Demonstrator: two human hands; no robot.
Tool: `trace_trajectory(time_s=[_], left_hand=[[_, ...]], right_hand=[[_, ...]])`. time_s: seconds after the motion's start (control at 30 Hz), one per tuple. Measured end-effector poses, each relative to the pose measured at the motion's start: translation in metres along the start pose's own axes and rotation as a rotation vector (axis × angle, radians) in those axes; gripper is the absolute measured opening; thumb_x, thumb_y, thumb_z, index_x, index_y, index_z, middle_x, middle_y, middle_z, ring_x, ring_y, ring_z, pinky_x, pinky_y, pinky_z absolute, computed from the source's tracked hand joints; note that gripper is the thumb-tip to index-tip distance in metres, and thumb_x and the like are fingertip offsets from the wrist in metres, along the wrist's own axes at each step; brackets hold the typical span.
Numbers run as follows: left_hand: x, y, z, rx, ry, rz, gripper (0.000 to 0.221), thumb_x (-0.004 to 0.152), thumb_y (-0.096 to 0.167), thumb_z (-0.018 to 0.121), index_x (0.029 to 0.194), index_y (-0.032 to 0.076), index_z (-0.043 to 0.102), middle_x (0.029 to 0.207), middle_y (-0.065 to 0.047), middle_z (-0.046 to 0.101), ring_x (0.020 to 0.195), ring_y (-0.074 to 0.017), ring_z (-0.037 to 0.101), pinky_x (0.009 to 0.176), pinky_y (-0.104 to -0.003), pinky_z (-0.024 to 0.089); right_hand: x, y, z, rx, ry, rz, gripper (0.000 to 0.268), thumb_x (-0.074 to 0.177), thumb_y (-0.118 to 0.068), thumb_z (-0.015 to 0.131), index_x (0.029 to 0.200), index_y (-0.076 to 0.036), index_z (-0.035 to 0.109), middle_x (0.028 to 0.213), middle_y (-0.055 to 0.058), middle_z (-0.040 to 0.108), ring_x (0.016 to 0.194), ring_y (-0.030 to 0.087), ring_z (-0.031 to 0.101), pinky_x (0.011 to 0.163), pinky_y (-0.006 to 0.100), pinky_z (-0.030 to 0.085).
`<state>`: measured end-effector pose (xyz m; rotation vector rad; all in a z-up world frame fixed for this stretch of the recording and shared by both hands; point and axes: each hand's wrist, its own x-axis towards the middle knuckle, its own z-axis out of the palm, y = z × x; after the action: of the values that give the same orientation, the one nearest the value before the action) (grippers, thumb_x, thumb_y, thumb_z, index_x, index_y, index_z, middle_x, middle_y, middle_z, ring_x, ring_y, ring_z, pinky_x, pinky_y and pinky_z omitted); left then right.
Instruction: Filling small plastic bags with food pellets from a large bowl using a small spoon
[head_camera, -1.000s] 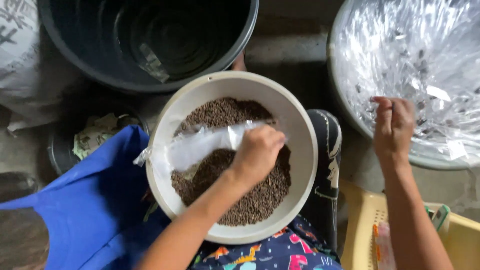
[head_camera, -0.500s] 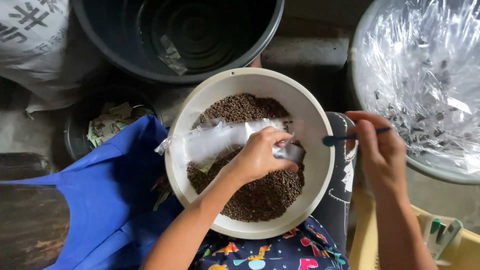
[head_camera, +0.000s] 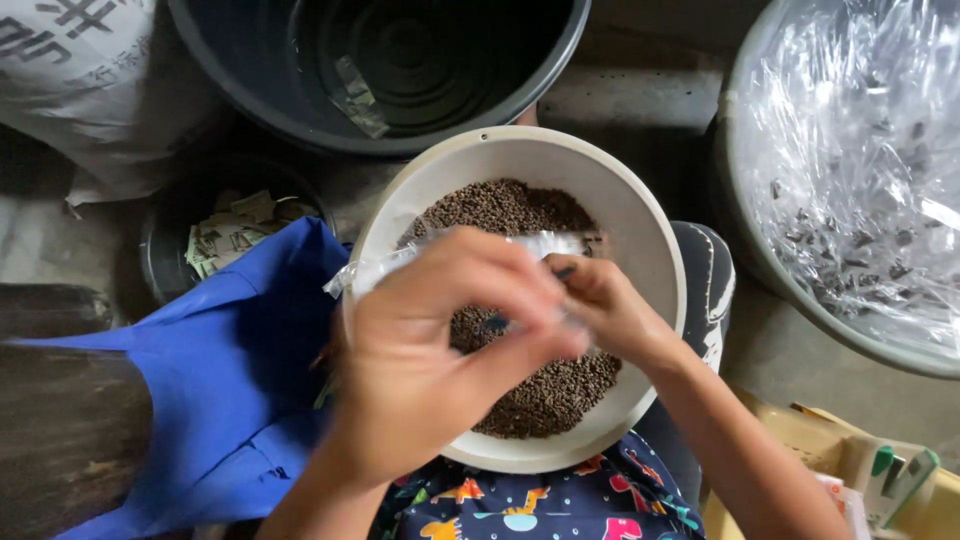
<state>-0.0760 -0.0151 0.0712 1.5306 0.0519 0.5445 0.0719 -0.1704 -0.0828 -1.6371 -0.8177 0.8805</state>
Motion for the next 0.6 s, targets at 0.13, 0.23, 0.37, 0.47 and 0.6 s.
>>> trace_trajectory(time_s=[0.13,0.23,0.37,0.47,0.6], left_hand=[[-0.012,0.033,-0.016,-0.118,0.125,-0.012,0.032,0.077,-0.008,0.081,0.095,0.008,0.061,0.097,-0.01,0.071,0.084,-0.0128,0.068,0.083,-0.025,0.059],[-0.013,0.01,-0.015,-0.064,0.165,0.004,0.054,0.073,-0.011,0.084,0.1,0.01,0.042,0.09,-0.005,0.065,0.079,-0.0138,0.071,0.083,-0.024,0.058],[-0.041,-0.047,-0.005,-0.016,0.11,-0.129,0.036,0.078,-0.005,0.082,0.092,0.01,0.053,0.089,-0.002,0.065,0.08,-0.0105,0.064,0.081,-0.024,0.056],[-0.053,-0.072,0.011,-0.039,0.043,-0.233,0.021,0.079,-0.002,0.081,0.086,0.007,0.064,0.089,-0.006,0.074,0.078,-0.0121,0.069,0.077,-0.026,0.059],[-0.046,-0.075,0.027,0.154,0.009,-0.19,0.039,0.074,0.007,0.086,0.104,0.006,0.061,0.087,-0.004,0.076,0.077,-0.0128,0.073,0.072,-0.025,0.061]], right_hand=[[0.008,0.007,0.019,-0.282,-0.17,0.391,0.017,0.093,-0.009,0.06,0.09,0.0,0.074,0.071,0.007,0.072,0.054,0.016,0.066,0.048,0.029,0.057],[-0.005,0.044,0.028,-0.22,-0.107,0.175,0.012,0.091,-0.007,0.06,0.082,-0.003,0.068,0.074,-0.001,0.066,0.066,0.008,0.053,0.06,0.026,0.051],[-0.01,-0.005,0.005,0.236,0.065,0.463,0.035,0.105,-0.024,0.051,0.093,0.006,0.065,0.067,0.013,0.063,0.054,0.019,0.058,0.048,0.033,0.051],[-0.022,-0.041,-0.015,0.507,0.195,0.329,0.028,0.105,-0.025,0.054,0.096,0.001,0.061,0.083,0.016,0.064,0.061,0.018,0.057,0.045,0.033,0.051],[-0.03,-0.079,-0.031,0.044,0.07,-0.07,0.029,0.104,-0.02,0.05,0.09,0.0,0.066,0.088,0.011,0.068,0.073,0.018,0.063,0.066,0.03,0.055]])
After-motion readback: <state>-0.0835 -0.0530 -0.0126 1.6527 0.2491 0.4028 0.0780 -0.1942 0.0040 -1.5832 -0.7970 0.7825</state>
